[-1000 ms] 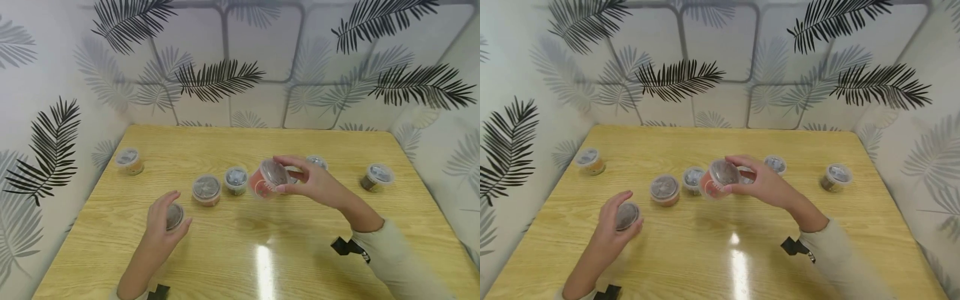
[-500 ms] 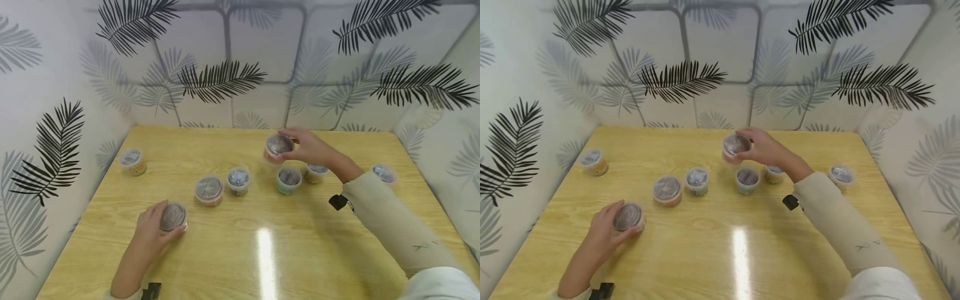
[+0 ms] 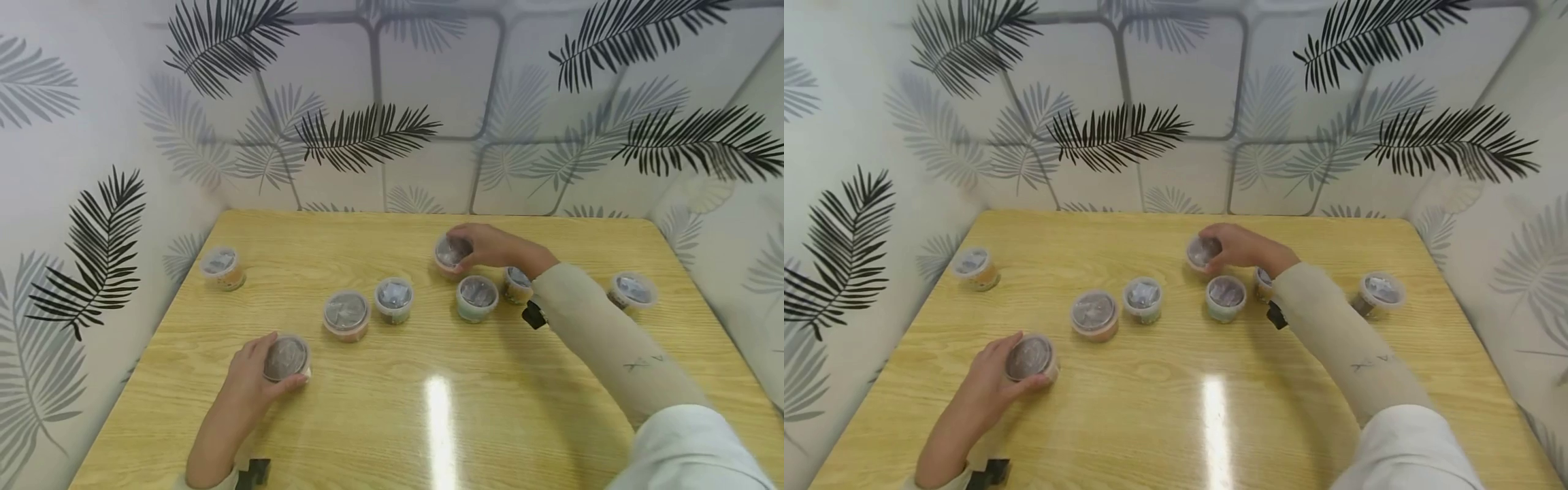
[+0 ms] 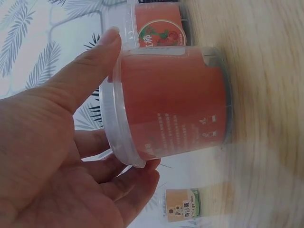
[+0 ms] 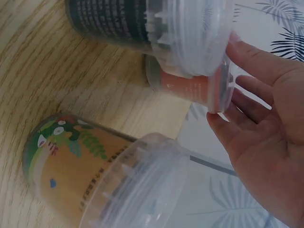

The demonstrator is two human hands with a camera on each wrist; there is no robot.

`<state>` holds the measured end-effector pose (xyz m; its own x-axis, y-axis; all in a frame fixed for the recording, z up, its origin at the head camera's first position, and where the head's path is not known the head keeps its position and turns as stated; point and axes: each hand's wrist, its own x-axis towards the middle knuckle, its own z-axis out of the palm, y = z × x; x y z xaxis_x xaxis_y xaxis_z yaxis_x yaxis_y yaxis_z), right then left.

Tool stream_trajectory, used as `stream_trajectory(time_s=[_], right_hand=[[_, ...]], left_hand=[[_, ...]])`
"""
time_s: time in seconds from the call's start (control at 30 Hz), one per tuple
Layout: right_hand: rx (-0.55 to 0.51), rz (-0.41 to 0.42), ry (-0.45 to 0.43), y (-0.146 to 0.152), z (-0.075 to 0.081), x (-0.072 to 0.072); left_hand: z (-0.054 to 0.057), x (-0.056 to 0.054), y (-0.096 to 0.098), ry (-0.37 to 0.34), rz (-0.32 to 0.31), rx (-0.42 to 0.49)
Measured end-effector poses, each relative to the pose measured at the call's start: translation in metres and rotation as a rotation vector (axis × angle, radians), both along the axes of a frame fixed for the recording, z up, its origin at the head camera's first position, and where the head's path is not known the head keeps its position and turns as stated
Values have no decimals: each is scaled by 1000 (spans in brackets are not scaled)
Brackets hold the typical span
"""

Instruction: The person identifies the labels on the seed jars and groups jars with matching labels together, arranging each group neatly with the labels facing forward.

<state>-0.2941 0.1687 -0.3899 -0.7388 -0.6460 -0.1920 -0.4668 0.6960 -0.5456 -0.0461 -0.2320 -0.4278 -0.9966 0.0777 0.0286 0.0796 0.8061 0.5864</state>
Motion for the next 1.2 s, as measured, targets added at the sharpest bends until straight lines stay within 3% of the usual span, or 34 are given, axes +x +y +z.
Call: stream_trajectory(time_s=[0.13, 0.37, 0.7, 1.2], right_hand=[[44, 43, -47, -5, -3, -2], [47, 118, -25, -19, -2, -1], [17, 82, -47, -22, 0, 6], [-51, 104, -86, -10, -14, 9]], left_hand=[[0, 0, 0, -44, 13, 11], [2, 4, -3, -109, 47, 31], [-2, 4, 0, -89, 49, 47], [-3, -2, 4, -68, 16, 41]])
